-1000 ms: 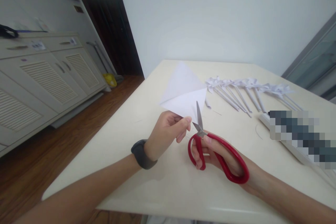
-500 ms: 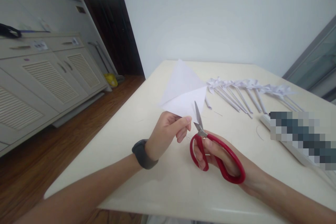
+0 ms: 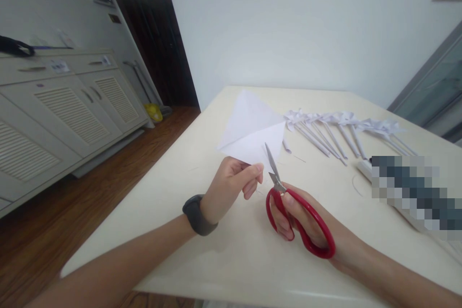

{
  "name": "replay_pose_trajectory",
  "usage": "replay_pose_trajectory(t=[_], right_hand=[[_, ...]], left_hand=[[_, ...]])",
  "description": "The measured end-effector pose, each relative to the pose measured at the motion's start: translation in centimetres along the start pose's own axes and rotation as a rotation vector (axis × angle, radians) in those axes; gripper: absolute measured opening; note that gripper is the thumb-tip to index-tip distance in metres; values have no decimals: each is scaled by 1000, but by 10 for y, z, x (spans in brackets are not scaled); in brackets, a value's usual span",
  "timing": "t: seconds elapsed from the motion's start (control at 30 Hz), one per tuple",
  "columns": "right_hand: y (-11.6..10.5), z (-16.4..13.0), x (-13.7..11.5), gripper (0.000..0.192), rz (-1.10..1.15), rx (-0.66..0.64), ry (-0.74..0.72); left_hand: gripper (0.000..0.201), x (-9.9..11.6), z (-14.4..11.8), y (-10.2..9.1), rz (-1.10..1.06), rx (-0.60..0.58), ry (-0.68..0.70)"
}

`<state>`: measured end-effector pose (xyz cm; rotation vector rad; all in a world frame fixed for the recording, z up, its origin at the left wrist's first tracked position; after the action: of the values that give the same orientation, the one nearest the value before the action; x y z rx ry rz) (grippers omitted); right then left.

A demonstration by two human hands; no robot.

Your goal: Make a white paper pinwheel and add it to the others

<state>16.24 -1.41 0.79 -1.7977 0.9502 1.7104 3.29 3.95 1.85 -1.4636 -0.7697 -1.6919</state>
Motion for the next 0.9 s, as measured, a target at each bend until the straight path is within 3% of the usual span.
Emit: replay_pose_trajectory(t=[0.53, 0.7, 0.9], right_hand=[[-4, 3, 9, 24, -61, -14, -20], [-6, 3, 14, 25, -70, 9, 3], [-7, 5, 19, 27, 5, 13, 26]], left_hand=[[34, 0, -2, 1, 7, -3, -20], [40, -1, -1, 0, -36, -31, 36], [35, 0, -1, -2, -54, 60, 13]])
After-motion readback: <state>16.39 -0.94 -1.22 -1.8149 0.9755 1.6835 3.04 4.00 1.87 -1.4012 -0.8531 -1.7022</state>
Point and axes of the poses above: each hand's wrist, its own z-axis towards the middle knuckle, its own y-axis out of the palm, x = y × z, the point moved 5 cm from there along z, towards the middle knuckle, and after that the axes turned 12 degrees about -x, right-handed, at the moved point
